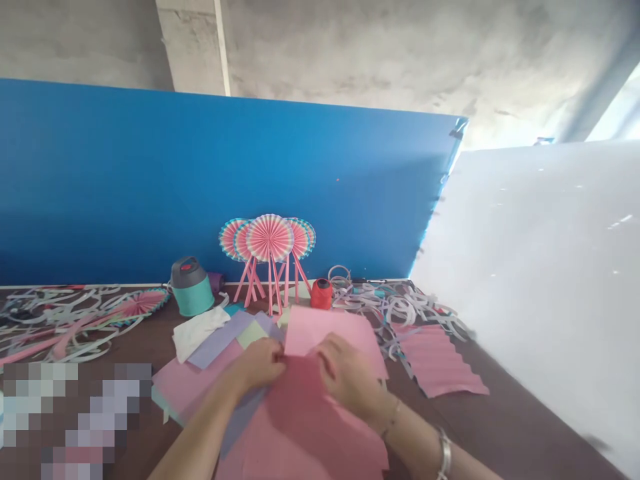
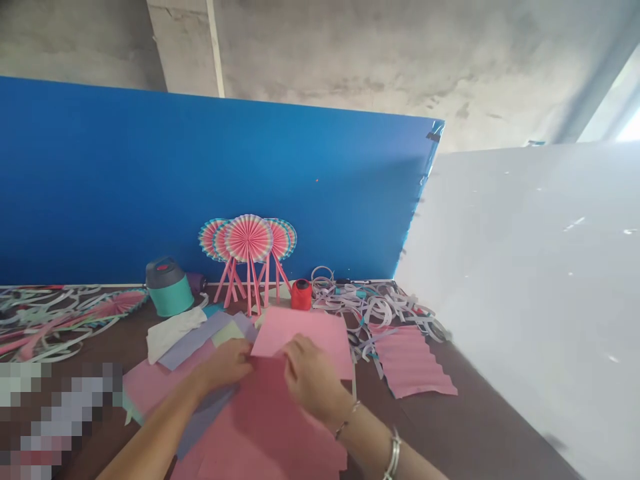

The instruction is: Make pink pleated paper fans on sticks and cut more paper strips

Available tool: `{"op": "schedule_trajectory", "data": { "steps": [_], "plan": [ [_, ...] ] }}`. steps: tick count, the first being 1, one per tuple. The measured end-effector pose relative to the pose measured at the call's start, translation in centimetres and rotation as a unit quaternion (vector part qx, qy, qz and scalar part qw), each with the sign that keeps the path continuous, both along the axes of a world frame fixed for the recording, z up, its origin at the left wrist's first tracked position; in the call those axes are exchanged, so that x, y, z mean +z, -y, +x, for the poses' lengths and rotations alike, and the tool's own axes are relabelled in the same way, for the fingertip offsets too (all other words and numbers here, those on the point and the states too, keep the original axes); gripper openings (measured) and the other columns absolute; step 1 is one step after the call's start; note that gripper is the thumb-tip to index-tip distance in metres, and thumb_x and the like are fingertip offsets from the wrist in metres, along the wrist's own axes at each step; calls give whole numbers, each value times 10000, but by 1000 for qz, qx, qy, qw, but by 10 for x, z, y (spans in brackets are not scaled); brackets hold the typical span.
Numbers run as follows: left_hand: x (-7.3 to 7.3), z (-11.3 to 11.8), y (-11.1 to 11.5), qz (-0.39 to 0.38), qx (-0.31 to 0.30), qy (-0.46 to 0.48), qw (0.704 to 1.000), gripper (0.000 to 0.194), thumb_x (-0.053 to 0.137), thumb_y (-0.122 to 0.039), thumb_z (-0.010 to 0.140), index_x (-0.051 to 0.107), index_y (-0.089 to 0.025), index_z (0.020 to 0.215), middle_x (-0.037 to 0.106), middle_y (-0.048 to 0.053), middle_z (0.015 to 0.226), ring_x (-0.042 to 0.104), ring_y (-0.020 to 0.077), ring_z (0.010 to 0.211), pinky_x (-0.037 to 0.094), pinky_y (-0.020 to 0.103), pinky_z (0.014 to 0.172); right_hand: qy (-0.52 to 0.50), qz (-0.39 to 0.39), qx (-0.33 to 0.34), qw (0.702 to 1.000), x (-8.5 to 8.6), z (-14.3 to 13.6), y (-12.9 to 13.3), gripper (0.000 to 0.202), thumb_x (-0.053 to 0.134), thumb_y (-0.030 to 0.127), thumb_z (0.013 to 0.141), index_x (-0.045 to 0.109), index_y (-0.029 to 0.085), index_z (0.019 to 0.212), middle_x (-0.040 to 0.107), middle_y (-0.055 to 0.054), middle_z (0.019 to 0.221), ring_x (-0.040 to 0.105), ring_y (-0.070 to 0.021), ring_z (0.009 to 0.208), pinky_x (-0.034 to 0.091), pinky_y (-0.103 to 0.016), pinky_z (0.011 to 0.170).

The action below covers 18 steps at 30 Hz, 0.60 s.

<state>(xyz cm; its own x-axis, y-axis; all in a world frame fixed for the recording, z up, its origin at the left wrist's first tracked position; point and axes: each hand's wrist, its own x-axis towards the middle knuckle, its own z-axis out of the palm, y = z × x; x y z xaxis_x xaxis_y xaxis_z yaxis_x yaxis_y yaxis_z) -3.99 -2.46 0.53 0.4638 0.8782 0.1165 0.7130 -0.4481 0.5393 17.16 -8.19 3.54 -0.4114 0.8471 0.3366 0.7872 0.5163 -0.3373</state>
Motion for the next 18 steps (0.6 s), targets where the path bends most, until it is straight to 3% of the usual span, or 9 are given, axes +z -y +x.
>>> {"op": "schedule_trajectory", "data": {
  "steps": [3, 5, 7, 9, 11, 14, 18],
  "plan": [
    [0, -2, -3, 45, 124, -18, 991, 250, 415, -183, 735, 559, -191, 530, 552, 6, 531, 541, 156, 584, 380, 260, 593, 107, -50, 43, 992, -30, -23, 4, 221, 461, 109, 762, 577, 176, 938, 594, -87, 963, 556, -207, 848, 413, -293, 694],
    [1, -1, -4, 72, 159, -3, 985, 287, 350, -161, 778, 609, -191, 659, 628, 29, 665, 580, 177, 687, 415, 280, 656, 143, -76, 53, 985, -38, -28, 6, 220, 488, 136, 748, 581, 164, 945, 602, -93, 960, 568, -212, 830, 407, -290, 663],
    [-1, 1, -3, 93, 132, 21, 987, 323, 348, -144, 781, 650, -205, 876, 685, 47, 931, 598, 197, 901, 439, 310, 804, 146, -95, 63, 983, -37, -25, 4, 185, 513, 212, 766, 593, 166, 926, 613, -86, 938, 577, -215, 807, 408, -291, 650],
    [-5, 4, -2, 97, 65, 26, 993, 400, 371, -139, 782, 629, -233, 1073, 624, 41, 1203, 528, 199, 1126, 383, 343, 974, 130, -99, 52, 985, -33, -16, -5, 170, 498, 264, 804, 607, 174, 899, 624, -75, 915, 583, -214, 809, 417, -295, 673],
    [-10, 7, 0, 81, 6, -1, 997, 427, 392, -148, 793, 620, -246, 1139, 557, 35, 1315, 454, 204, 1233, 299, 382, 1067, 105, -76, -12, 992, -30, -4, -17, 208, 427, 209, 850, 618, 172, 923, 630, -88, 952, 581, -219, 886, 422, -309, 754],
    [-11, 13, 3, 60, -29, -30, 997, 378, 427, -168, 803, 666, -260, 1081, 609, 31, 1250, 498, 212, 1183, 272, 415, 1084, 93, -29, -122, 988, -33, 15, -36, 342, 456, 250, 873, 545, 130, 1180, 555, -179, 1220, 484, -299, 1149, 370, -424, 939],
    [-1, 18, 8, 60, -16, -36, 997, 300, 456, -198, 811, 715, -251, 956, 692, 47, 1011, 575, 218, 1002, 402, 379, 957, 116, -49, -81, 989, -48, 25, -43, 441, 487, 316, 873, 491, 132, 1274, 479, -187, 1347, 413, -325, 1253, 341, -490, 1005]
  ]
}}
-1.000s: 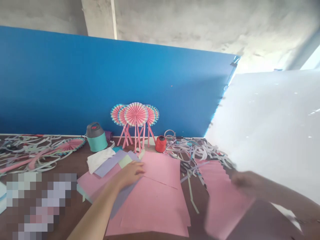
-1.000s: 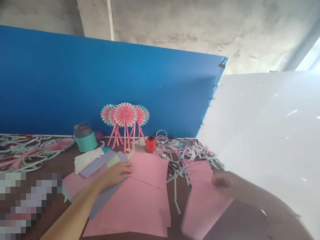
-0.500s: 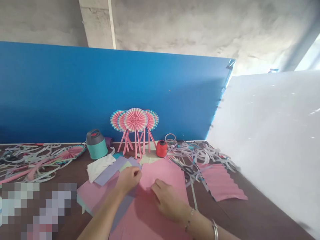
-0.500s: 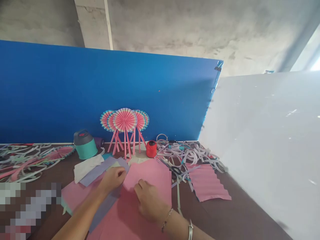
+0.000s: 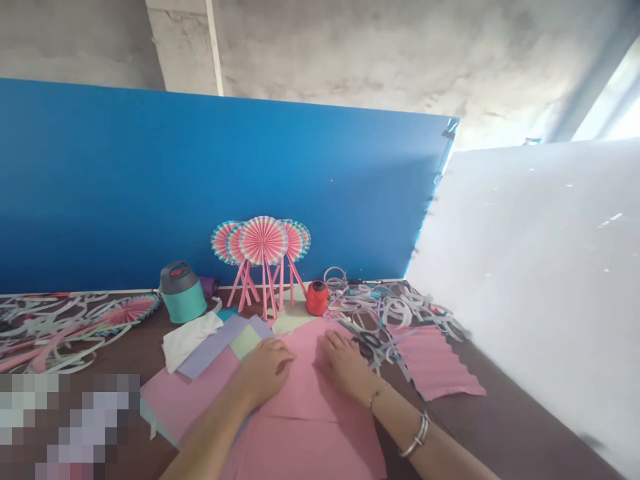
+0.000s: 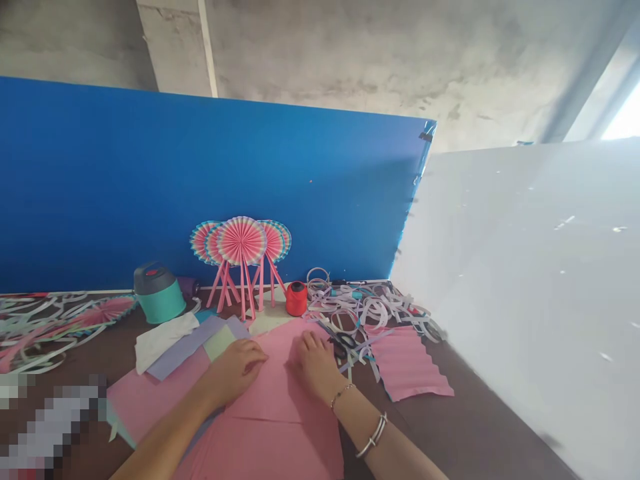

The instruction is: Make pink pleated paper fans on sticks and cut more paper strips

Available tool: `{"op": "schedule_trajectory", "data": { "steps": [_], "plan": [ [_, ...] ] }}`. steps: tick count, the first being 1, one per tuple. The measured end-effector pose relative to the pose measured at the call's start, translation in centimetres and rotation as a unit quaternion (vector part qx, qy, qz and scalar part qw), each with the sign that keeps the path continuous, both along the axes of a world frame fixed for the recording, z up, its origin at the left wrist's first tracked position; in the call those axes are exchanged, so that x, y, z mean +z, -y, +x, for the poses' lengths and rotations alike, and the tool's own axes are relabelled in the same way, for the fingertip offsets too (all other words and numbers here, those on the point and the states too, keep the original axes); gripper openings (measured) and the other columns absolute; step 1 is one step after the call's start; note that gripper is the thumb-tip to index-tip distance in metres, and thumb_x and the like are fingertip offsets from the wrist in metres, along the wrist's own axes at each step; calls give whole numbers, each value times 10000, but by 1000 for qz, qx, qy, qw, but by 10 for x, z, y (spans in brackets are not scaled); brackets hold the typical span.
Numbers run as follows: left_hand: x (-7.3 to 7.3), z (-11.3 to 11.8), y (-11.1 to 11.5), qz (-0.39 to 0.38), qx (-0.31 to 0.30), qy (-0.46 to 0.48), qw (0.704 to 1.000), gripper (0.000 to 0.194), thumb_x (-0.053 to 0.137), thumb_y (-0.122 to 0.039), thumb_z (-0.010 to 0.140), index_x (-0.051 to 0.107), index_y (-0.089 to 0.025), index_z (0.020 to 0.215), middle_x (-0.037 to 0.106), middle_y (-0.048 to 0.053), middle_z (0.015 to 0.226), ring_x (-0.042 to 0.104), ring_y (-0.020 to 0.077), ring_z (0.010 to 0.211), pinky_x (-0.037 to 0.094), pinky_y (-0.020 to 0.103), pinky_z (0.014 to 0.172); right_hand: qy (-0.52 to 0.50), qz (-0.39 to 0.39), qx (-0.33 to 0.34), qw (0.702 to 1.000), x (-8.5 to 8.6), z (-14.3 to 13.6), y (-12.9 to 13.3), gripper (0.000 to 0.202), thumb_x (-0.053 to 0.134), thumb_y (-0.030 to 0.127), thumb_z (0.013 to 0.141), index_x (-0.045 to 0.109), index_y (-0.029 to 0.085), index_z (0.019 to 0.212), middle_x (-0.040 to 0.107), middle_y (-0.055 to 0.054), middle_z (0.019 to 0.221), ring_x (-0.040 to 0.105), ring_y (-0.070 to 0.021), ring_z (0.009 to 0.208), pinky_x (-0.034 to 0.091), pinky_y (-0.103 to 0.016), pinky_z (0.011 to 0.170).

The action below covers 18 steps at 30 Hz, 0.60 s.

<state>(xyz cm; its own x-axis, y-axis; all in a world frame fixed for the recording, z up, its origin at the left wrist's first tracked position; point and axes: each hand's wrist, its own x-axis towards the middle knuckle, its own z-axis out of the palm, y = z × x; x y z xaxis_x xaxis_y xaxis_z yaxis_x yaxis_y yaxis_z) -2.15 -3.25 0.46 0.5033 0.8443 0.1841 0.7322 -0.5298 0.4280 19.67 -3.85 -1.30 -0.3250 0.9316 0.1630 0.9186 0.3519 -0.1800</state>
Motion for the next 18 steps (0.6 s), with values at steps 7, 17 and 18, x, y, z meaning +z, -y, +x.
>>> {"op": "schedule_trajectory", "data": {
  "steps": [7, 17, 18],
  "plan": [
    [-16, -1, -2, 31, -23, -22, 999, 396, 466, -281, 858, 557, -260, 1243, 536, 63, 1324, 457, 232, 1218, 337, 399, 1037, -63, 17, 168, 984, -12, -12, 5, 415, 427, 228, 891, 494, 133, 1289, 501, -126, 1352, 418, -224, 1270, 299, -385, 1093],
    [-21, -2, -2, -38, -47, -62, 996, 437, 424, -399, 899, 488, -273, 1312, 413, 52, 1441, 325, 232, 1348, 190, 460, 1119, -42, 69, -55, 995, 8, 24, -14, 330, 410, 82, 824, 663, 173, 1016, 657, -88, 1090, 538, -224, 1052, 401, -368, 910],
    [-19, -1, -2, -40, -45, -63, 996, 428, 421, -396, 901, 500, -272, 1303, 419, 51, 1437, 329, 232, 1346, 191, 463, 1119, -29, 84, -118, 989, 11, 34, -18, 320, 409, 85, 826, 675, 181, 976, 667, -88, 1051, 541, -234, 1023, 399, -372, 877]
  ]
}}
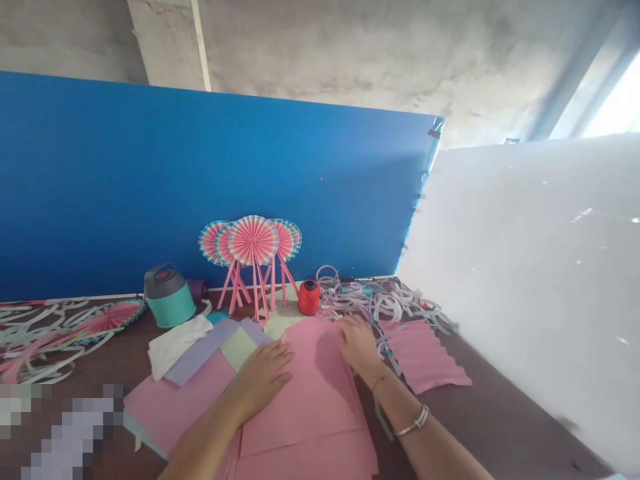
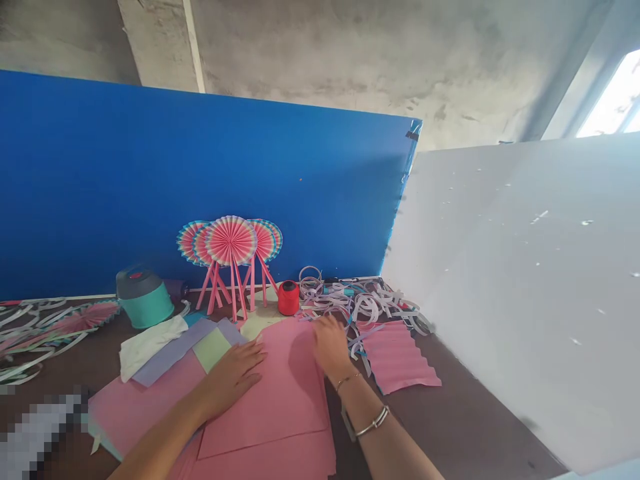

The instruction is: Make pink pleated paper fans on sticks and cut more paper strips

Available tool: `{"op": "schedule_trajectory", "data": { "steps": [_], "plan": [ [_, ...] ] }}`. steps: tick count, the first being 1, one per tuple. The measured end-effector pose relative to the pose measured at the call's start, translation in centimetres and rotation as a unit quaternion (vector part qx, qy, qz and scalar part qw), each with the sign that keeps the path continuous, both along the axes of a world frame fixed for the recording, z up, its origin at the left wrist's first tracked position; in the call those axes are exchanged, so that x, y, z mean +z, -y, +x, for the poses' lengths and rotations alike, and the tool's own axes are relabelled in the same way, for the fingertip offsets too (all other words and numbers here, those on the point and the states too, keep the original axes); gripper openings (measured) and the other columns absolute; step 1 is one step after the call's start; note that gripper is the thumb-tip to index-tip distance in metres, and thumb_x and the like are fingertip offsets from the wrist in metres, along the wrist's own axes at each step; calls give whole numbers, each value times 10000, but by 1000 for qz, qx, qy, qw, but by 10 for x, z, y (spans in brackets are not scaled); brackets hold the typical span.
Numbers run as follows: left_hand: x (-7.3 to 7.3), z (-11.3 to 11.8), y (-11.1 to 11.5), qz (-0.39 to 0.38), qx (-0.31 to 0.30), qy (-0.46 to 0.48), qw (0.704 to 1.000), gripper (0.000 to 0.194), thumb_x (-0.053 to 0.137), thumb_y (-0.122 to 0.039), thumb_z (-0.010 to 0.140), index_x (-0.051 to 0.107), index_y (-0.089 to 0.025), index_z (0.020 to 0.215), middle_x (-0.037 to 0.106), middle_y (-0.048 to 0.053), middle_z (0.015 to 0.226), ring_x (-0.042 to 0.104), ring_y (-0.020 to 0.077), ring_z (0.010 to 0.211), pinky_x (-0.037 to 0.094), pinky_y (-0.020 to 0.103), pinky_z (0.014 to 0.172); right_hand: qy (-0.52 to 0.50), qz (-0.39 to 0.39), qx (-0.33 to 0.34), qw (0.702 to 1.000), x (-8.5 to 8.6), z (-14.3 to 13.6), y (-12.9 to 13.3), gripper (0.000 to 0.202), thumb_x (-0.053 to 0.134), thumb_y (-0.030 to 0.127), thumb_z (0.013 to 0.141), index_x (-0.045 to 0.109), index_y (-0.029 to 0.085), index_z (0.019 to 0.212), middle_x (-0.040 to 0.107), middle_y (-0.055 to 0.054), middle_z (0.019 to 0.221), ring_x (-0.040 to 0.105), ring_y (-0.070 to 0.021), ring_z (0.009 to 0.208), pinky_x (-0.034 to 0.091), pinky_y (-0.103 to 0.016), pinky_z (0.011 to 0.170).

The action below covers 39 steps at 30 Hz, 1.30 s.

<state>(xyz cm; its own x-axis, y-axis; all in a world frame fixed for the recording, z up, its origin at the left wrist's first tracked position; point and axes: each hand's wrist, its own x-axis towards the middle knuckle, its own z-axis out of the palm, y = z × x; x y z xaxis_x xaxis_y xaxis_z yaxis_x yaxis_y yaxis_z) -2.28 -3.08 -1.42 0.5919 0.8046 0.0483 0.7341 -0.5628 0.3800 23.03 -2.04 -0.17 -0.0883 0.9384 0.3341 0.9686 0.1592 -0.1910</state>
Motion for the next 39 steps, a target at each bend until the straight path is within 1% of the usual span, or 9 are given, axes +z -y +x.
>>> {"op": "schedule_trajectory", "data": {
  "steps": [3, 5, 13, 16, 21, 26, 32, 37, 39],
  "plan": [
    [3, 2, 1, -3, 4, 0, 1000, 409, 417, -372, 905, 522, -260, 1284, 434, 52, 1428, 346, 227, 1337, 205, 460, 1120, 21, 5, -108, 994, 3, 24, -9, 328, 413, 75, 821, 684, 198, 958, 671, -85, 1036, 525, -242, 1021, 382, -359, 824],
    [4, 3, 2, -2, 3, 3, 1000, 400, 415, -360, 906, 538, -248, 1270, 450, 55, 1417, 359, 224, 1329, 216, 453, 1120, 29, -8, -135, 990, 0, 34, -12, 309, 437, 71, 795, 699, 193, 903, 675, -91, 1018, 518, -266, 1015, 371, -374, 802],
    [7, 5, 3, 38, 17, 47, 998, 354, 426, -315, 897, 610, -225, 1185, 555, 59, 1321, 456, 210, 1243, 327, 398, 1074, 32, -14, -128, 991, -5, 31, -11, 244, 473, 94, 779, 701, 178, 798, 649, -124, 1030, 498, -297, 1039, 329, -421, 813],
    [10, 5, 4, 48, 22, 68, 996, 333, 436, -287, 890, 627, -235, 1157, 585, 53, 1282, 482, 204, 1211, 362, 384, 1052, 8, 19, -120, 993, -5, 29, -11, 217, 467, 112, 799, 677, 169, 801, 642, -119, 1034, 497, -290, 1037, 311, -441, 860],
    [16, 7, 8, 91, 25, 129, 987, 313, 426, -256, 893, 649, -262, 1112, 637, 44, 1190, 529, 204, 1147, 422, 395, 1001, -134, 144, -35, 980, -5, 20, -11, 170, 449, 251, 867, 594, 195, 800, 657, -66, 882, 542, -240, 914, 334, -411, 881],
    [14, 10, 7, 159, 27, 181, 970, 340, 395, -217, 898, 615, -260, 1153, 657, 52, 1134, 564, 210, 1090, 460, 407, 956, -219, 132, 105, 961, -3, -2, 0, 199, 405, 264, 898, 520, 216, 744, 627, -30, 722, 568, -203, 793, 386, -347, 804],
    [3, 16, 9, 186, 24, 205, 961, 417, 384, -264, 915, 448, -249, 1327, 566, 74, 1277, 499, 223, 1182, 415, 425, 1003, -183, 115, 230, 949, -3, -36, 17, 208, 388, 229, 911, 446, 216, 711, 566, -3, 634, 535, -171, 658, 398, -324, 735],
    [3, 19, 12, 153, 13, 197, 968, 421, 369, -272, 926, 422, -247, 1343, 547, 80, 1293, 486, 222, 1193, 414, 411, 1005, -157, 93, 284, 941, -3, -48, 27, 59, 428, 193, 855, 481, 198, 830, 576, -24, 683, 524, -179, 656, 404, -308, 665],
    [2, 19, 10, 149, 15, 200, 968, 427, 366, -269, 926, 419, -242, 1348, 544, 83, 1294, 480, 225, 1199, 410, 412, 1011, -154, 91, 302, 936, -3, -49, 29, 80, 432, 159, 819, 490, 192, 863, 582, -31, 702, 522, -179, 656, 408, -313, 677]
  ]
}}
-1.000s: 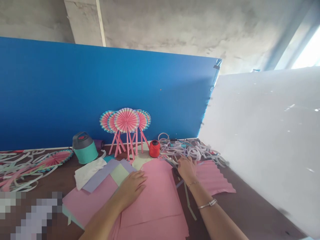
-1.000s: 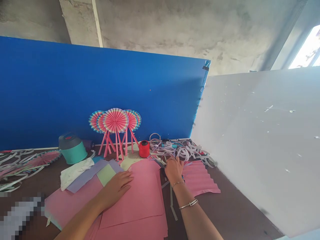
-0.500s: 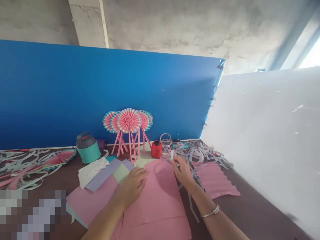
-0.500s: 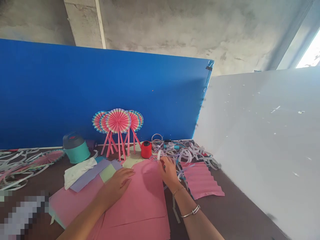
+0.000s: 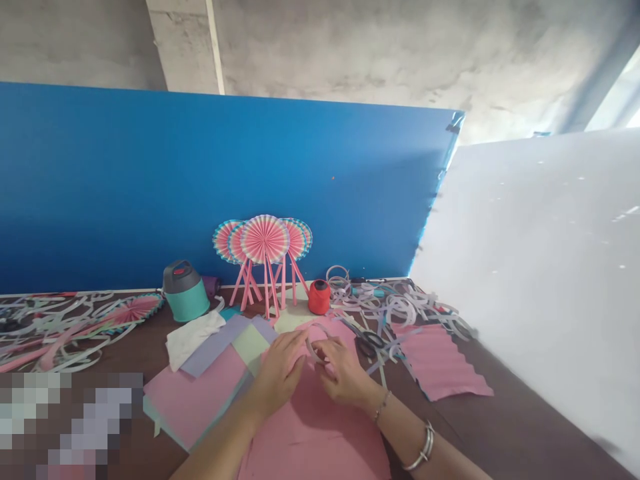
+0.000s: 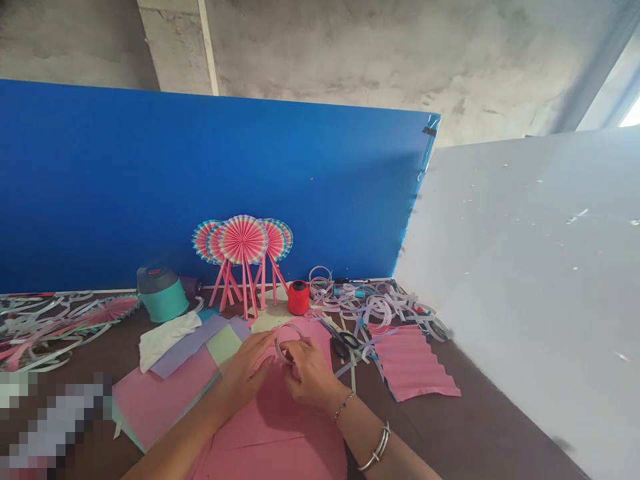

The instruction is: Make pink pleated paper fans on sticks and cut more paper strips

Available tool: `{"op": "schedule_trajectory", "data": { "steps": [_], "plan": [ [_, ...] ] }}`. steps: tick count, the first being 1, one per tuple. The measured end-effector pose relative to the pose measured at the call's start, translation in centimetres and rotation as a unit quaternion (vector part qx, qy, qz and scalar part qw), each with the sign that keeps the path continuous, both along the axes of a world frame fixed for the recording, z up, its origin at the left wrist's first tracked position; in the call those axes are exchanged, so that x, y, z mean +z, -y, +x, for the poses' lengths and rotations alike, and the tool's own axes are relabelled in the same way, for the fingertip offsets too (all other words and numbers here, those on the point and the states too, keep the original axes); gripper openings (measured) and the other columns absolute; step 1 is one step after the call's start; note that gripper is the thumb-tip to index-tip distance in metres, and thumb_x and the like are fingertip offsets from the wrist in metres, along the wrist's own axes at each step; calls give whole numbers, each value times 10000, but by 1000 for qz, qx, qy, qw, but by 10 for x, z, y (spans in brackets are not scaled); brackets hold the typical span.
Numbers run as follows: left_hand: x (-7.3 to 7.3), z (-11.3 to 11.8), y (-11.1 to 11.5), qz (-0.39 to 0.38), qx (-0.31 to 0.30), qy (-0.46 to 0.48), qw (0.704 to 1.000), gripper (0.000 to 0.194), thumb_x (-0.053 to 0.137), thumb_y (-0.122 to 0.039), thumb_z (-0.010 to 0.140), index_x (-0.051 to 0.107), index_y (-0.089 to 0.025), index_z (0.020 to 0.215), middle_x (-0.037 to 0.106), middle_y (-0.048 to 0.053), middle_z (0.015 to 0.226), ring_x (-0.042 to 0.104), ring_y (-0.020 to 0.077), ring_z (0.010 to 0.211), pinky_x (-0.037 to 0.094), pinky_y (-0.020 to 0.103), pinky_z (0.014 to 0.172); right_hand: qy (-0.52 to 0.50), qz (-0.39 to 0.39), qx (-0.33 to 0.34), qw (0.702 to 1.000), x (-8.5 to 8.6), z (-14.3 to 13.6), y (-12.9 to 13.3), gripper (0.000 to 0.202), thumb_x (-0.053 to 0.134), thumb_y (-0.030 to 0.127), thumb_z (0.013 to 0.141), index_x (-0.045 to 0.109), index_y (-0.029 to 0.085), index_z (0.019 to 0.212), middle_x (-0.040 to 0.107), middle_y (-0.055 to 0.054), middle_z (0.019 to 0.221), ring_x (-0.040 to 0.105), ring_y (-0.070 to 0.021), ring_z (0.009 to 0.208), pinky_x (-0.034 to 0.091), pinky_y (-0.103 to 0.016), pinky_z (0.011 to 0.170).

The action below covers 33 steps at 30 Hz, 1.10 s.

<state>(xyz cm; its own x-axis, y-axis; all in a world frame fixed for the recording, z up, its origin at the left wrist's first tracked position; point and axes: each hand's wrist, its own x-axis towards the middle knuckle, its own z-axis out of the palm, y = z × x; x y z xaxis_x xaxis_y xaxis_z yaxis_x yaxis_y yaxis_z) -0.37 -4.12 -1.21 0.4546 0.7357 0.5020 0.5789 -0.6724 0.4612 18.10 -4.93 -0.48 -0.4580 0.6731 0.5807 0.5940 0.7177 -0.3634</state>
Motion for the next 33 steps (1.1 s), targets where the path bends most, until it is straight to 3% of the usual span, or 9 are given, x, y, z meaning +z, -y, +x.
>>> {"op": "schedule_trajectory", "data": {
  "steps": [3, 7, 13, 22, 31, 33],
  "plan": [
    [-1, 0, -2, -2, 9, 8, 1000, 454, 365, -276, 929, 376, -242, 1381, 522, 85, 1312, 461, 222, 1218, 408, 402, 1016, -6, -8, 9, 1000, -3, 0, -2, 108, 417, 146, 835, 503, 201, 799, 593, -21, 679, 534, -171, 656, 411, -330, 749],
    [3, 2, 1, 10, 18, 2, 1000, 468, 370, -277, 931, 345, -262, 1398, 491, 92, 1321, 438, 222, 1230, 416, 394, 1004, -20, -31, -46, 998, -8, 1, -7, 175, 456, 208, 871, 493, 205, 700, 585, 6, 613, 538, -158, 627, 393, -351, 833],
    [13, 6, 11, 29, -2, -26, 999, 429, 356, -239, 932, 407, -263, 1357, 533, 80, 1293, 492, 213, 1180, 440, 383, 981, -6, -35, -71, 997, -5, 4, -7, 217, 458, 238, 877, 480, 200, 665, 560, 8, 599, 516, -151, 601, 393, -307, 734],
    [6, 4, 6, 24, -30, 15, 999, 377, 401, -190, 906, 462, -242, 1275, 572, 79, 1258, 512, 194, 1177, 448, 380, 986, -13, -38, -66, 997, -5, 2, -5, 158, 478, 207, 870, 518, 198, 718, 613, 1, 610, 528, -157, 620, 372, -288, 711],
    [9, 5, 8, 2, -15, 69, 997, 186, 434, -196, 887, 582, -240, 991, 622, 69, 1113, 565, 198, 1092, 481, 371, 920, 5, -16, -55, 998, -7, 0, -5, 172, 464, 237, 881, 522, 197, 724, 599, -9, 614, 540, -160, 623, 379, -280, 676],
    [6, 5, 8, -5, -9, 71, 997, 208, 434, -208, 889, 561, -237, 1051, 612, 78, 1146, 559, 203, 1104, 477, 380, 926, -1, -20, -55, 998, -5, 1, -4, 168, 465, 230, 879, 517, 199, 723, 596, -7, 610, 536, -160, 620, 378, -278, 669]
  ]
}}
